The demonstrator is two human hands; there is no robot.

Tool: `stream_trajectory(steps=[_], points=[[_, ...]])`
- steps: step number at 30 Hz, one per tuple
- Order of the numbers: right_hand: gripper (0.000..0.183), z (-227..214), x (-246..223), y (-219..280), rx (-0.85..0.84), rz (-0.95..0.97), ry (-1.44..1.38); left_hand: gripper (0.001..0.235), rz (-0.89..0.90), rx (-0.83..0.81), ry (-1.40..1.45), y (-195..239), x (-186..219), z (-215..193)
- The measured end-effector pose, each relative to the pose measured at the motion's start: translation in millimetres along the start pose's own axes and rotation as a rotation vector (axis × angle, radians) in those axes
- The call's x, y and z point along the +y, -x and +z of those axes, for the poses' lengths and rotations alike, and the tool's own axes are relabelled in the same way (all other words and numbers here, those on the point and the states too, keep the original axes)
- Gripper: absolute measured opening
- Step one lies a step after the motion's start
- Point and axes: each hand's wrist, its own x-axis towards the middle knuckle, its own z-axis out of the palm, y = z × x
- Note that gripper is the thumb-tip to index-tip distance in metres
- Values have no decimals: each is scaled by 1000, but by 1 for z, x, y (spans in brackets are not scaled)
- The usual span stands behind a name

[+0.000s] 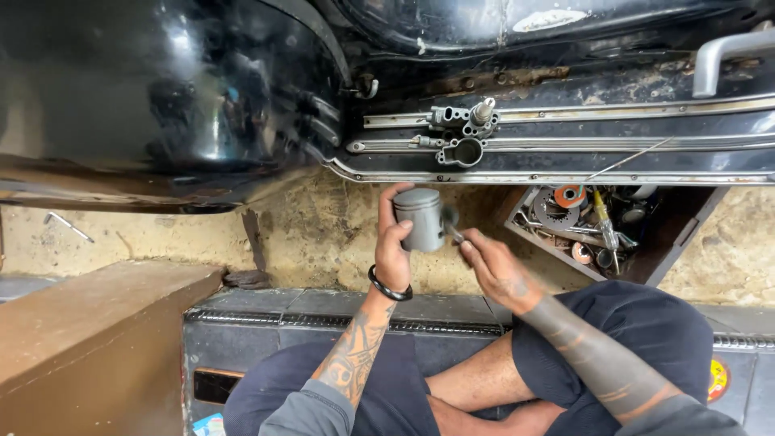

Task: Repairing a motorcycle piston using a small hand tool while sitting on the floor

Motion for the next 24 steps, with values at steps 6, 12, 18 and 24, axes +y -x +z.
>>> stream_trajectory(steps=[6,12,18,24], points=[[33,-9,22,-7,-75,4,-252,60,-39,-53,38,0,-2,-4],[35,-3,6,7,-198,-17,-119,45,-73,-55,71,3,3,0],[38,-12,-2,-8,-139,-10,104,44,-69,-77,9,5,27,14],[36,-30,-7,-30,-85,-149,267,44,-121,-69,-10,7,10,4]])
